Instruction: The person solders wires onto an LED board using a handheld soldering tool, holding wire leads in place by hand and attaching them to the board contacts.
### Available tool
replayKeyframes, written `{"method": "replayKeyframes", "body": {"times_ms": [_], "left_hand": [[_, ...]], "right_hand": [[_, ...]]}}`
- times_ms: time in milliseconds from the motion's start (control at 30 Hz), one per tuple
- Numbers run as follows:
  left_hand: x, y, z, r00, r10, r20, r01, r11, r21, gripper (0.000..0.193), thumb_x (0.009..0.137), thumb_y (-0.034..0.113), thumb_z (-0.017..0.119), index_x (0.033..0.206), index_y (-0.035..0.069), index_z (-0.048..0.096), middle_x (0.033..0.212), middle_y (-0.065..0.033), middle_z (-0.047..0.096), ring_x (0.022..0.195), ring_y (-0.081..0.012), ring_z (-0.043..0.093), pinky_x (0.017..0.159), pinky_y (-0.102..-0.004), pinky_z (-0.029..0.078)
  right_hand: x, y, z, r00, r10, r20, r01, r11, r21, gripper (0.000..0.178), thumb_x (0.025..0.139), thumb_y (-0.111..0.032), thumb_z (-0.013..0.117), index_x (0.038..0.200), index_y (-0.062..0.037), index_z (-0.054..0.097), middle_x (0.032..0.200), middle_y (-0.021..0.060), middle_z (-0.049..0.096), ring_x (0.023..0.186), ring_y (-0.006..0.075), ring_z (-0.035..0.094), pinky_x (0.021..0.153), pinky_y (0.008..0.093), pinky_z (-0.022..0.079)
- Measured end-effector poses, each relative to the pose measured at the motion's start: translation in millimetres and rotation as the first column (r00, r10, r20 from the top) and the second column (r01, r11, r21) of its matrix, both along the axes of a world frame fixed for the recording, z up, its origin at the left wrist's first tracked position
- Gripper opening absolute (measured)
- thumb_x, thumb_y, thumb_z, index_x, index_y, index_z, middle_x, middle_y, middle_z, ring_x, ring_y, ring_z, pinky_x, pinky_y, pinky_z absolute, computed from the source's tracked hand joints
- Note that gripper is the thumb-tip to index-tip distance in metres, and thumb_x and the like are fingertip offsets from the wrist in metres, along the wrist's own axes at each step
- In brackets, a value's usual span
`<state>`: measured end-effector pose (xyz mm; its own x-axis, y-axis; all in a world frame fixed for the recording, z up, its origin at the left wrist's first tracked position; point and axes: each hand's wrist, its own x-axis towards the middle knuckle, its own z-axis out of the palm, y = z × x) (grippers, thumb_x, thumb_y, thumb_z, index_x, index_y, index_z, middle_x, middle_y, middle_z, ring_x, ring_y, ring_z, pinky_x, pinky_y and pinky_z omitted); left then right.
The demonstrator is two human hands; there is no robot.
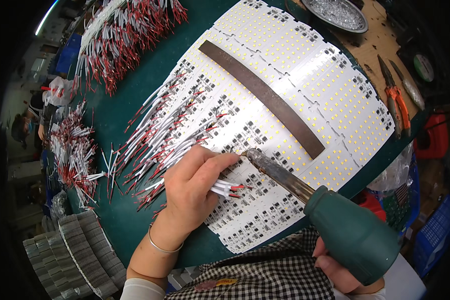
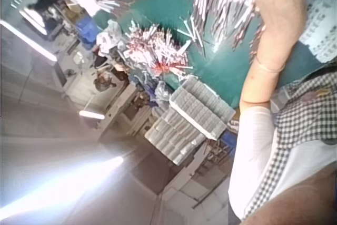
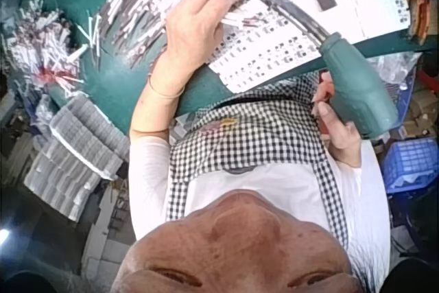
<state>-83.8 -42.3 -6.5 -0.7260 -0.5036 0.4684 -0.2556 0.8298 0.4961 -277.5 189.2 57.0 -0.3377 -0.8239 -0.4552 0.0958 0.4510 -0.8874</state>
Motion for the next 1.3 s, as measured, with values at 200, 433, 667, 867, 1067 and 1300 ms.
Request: {"method": "replayKeyframes", "body": {"times_ms": [200, 433, 667, 867, 1067, 1300], "left_hand": [[1, 2, 3, 0.999, 0.015, 0.033, -0.015, 1.000, -0.020, 0.025, 0.072, 0.005, 0.063, 0.097, 0.003, 0.066, 0.070, -0.0058, 0.047, 0.057, -0.0192, 0.052, 0.046, -0.0321, 0.042], [0, 1, 2, 1.000, 0.000, 0.018, 0.001, 0.999, -0.040, 0.025, 0.072, 0.005, 0.062, 0.097, 0.003, 0.065, 0.069, -0.0058, 0.046, 0.057, -0.0196, 0.052, 0.046, -0.0320, 0.042], [0, 2, 11, 1.000, 0.005, 0.019, -0.006, 1.000, 0.028, 0.034, 0.064, -0.003, 0.065, 0.098, 0.003, 0.067, 0.073, -0.0082, 0.053, 0.058, -0.0226, 0.055, 0.049, -0.0333, 0.045], [0, 4, 19, 0.999, 0.028, -0.022, -0.026, 0.995, 0.094, 0.042, 0.061, -0.012, 0.058, 0.099, 0.001, 0.068, 0.082, -0.0121, 0.061, 0.069, -0.0250, 0.060, 0.059, -0.0311, 0.049], [3, 0, 29, 0.973, 0.203, -0.109, -0.182, 0.967, 0.180, 0.070, 0.060, -0.019, 0.052, 0.126, 0.005, 0.062, 0.088, -0.0084, 0.058, 0.068, -0.0199, 0.061, 0.056, -0.0305, 0.050], [-7, -1, 35, 0.984, 0.113, 0.135, -0.127, 0.987, 0.101, 0.067, 0.061, -0.021, 0.053, 0.121, 0.006, 0.065, 0.085, -0.0079, 0.056, 0.067, -0.0190, 0.058, 0.058, -0.0279, 0.049]], "right_hand": [[-11, 5, -10, 0.951, 0.214, -0.224, -0.249, 0.958, -0.141, 0.050, 0.075, -0.008, 0.068, 0.118, 0.0086, 0.049, 0.079, 0.0152, 0.060, 0.056, 0.0180, 0.057, 0.053, 0.0281, 0.051], [6, -17, 11, 0.963, -0.266, 0.052, 0.271, 0.943, -0.196, 0.061, 0.073, -0.013, 0.073, 0.120, 0.0149, 0.046, 0.089, 0.0179, 0.060, 0.047, 0.0149, 0.054, 0.040, 0.0233, 0.047], [-13, -9, 16, 0.940, -0.222, -0.259, 0.100, 0.905, -0.413, 0.064, 0.075, -0.015, 0.070, 0.124, 0.0148, 0.041, 0.089, 0.0178, 0.059, 0.048, 0.0130, 0.053, 0.039, 0.0220, 0.047], [-15, -12, 15, 0.949, -0.270, -0.164, 0.180, 0.889, -0.421, 0.070, 0.076, -0.020, 0.075, 0.125, 0.0155, 0.040, 0.081, 0.0160, 0.059, 0.050, 0.0129, 0.054, 0.039, 0.0213, 0.047], [-15, -20, 11, 0.955, -0.294, 0.031, 0.284, 0.881, -0.377, 0.072, 0.073, -0.021, 0.081, 0.121, 0.0170, 0.043, 0.093, 0.0204, 0.059, 0.050, 0.0147, 0.057, 0.036, 0.0216, 0.047], [-21, -12, 13, 0.959, -0.223, 0.175, 0.271, 0.903, -0.333, 0.064, 0.072, -0.004, 0.075, 0.128, 0.0125, 0.046, 0.117, 0.0233, 0.057, 0.070, 0.0194, 0.061, 0.052, 0.0275, 0.053]]}}
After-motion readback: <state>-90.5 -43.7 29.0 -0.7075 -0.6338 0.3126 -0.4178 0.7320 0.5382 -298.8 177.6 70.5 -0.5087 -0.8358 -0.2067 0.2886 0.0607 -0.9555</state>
